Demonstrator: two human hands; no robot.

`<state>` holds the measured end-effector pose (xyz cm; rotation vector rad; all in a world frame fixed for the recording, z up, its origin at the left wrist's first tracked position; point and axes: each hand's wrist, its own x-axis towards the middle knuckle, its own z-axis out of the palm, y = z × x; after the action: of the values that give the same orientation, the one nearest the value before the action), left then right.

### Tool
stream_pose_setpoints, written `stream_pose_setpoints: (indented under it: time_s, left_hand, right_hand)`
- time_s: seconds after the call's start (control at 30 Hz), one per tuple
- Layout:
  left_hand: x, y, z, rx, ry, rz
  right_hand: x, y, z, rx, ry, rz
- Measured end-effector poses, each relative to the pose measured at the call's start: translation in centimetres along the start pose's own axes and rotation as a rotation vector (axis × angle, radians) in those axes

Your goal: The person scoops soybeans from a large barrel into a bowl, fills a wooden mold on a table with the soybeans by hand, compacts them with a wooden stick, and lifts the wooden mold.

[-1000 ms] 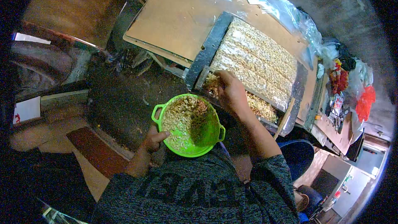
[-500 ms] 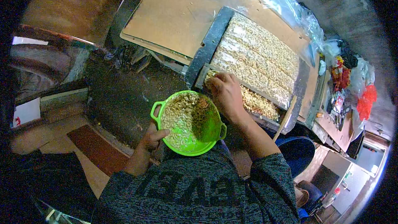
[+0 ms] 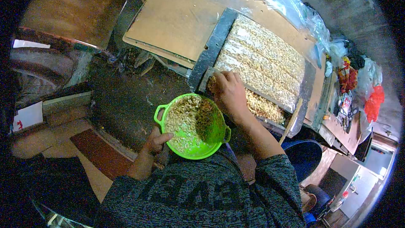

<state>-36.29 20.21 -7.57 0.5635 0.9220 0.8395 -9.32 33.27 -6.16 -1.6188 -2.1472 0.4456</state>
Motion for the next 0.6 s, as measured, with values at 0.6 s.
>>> stream_pose_setpoints:
  time_s: [0.6]
  left_hand:
    - [0.3,-0.4,0.2,0.018,0.017,0.0]
  right_hand:
    - [-0.6,0.3,-0.1,0.062,0.021,-0.124]
